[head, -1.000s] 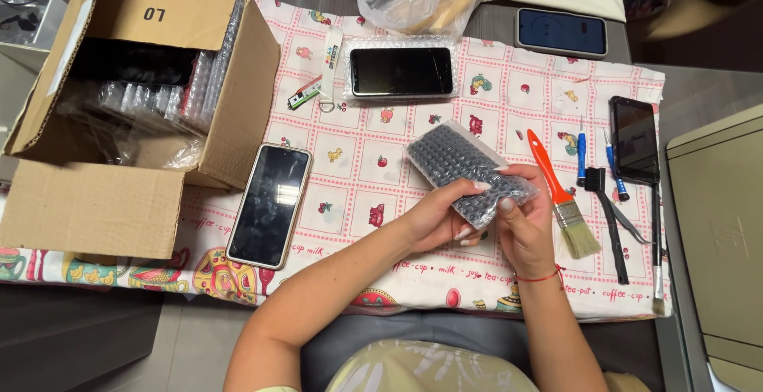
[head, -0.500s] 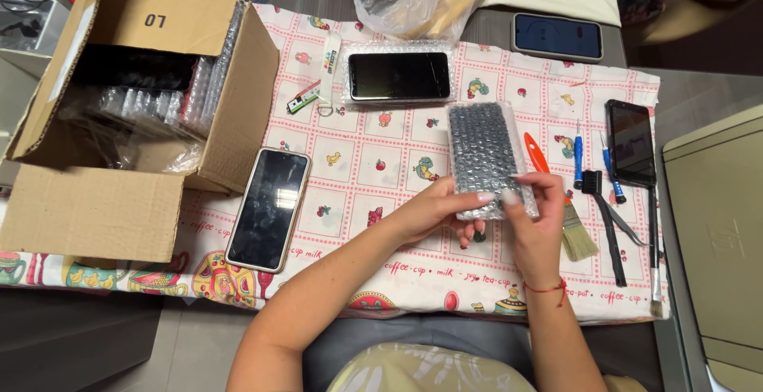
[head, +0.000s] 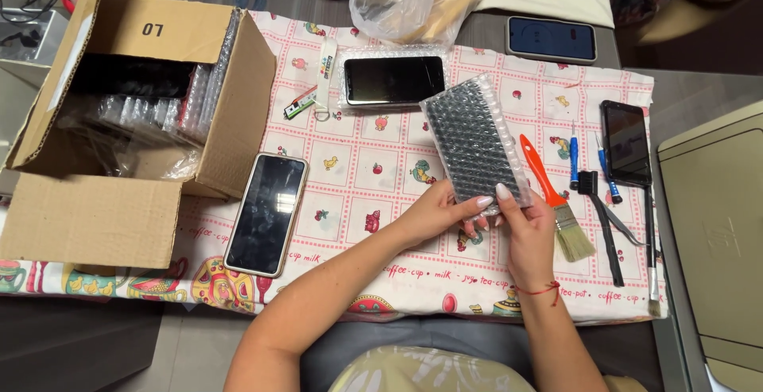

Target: Unpacking a mobile phone and cleaning its screen with a brush and cloth.

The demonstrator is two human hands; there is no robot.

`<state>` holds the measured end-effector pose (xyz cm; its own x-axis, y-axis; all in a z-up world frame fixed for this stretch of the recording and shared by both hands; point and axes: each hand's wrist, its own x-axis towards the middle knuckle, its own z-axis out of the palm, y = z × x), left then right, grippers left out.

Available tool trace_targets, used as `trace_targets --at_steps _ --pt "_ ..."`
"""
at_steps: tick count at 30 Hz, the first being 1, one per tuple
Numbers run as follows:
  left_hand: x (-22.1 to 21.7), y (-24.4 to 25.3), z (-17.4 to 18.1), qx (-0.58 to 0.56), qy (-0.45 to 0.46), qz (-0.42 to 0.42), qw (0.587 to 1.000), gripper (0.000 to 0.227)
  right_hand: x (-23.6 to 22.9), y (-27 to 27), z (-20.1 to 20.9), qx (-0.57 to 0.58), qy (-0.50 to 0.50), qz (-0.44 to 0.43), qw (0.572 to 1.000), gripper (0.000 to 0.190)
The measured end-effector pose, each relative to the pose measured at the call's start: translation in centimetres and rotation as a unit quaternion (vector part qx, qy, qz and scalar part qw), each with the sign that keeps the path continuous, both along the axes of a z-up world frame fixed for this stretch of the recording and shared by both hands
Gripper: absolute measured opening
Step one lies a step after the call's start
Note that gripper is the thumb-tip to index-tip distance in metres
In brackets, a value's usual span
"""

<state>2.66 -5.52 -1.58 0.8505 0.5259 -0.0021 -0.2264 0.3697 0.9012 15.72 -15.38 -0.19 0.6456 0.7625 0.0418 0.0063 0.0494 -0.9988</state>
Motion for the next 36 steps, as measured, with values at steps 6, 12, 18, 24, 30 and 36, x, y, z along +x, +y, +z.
trace_targets --at_steps 6,12,18,24,30,36 --pt "0.0 0.1 -0.7 -0.053 -0.008 -0.026 0.998 0.031 5.0 0.6 2.0 -0.025 -0.131 -0.052 0.99 0.021" --pt "-0.2 0.9 -0.5 -0.047 0.076 -0.047 0.995 0.035 13.7 6.0 2.9 -0.027 -0.053 -0.032 0.998 0.035" --pt "-0.4 0.9 0.0 -0.035 0.093 -0.077 0.992 0.035 20.8 12.8 2.6 -0.15 0.031 0.089 0.984 0.023" --pt "-0.7 0.7 2.6 -0.065 0.119 -0.039 0.99 0.029 24.5 17.5 2.6 -0.354 -0.082 0.187 0.913 0.04" --pt "-0.3 0.6 1.5 -0.08 0.118 -0.043 0.989 0.029 21.8 21.0 3.2 -0.499 -0.505 0.081 0.7 0.044" --pt "-0.2 0.5 -1.2 -0.069 0.007 -0.037 0.997 0.038 13.6 24.9 1.2 -0.034 -0.534 0.154 0.83 0.012"
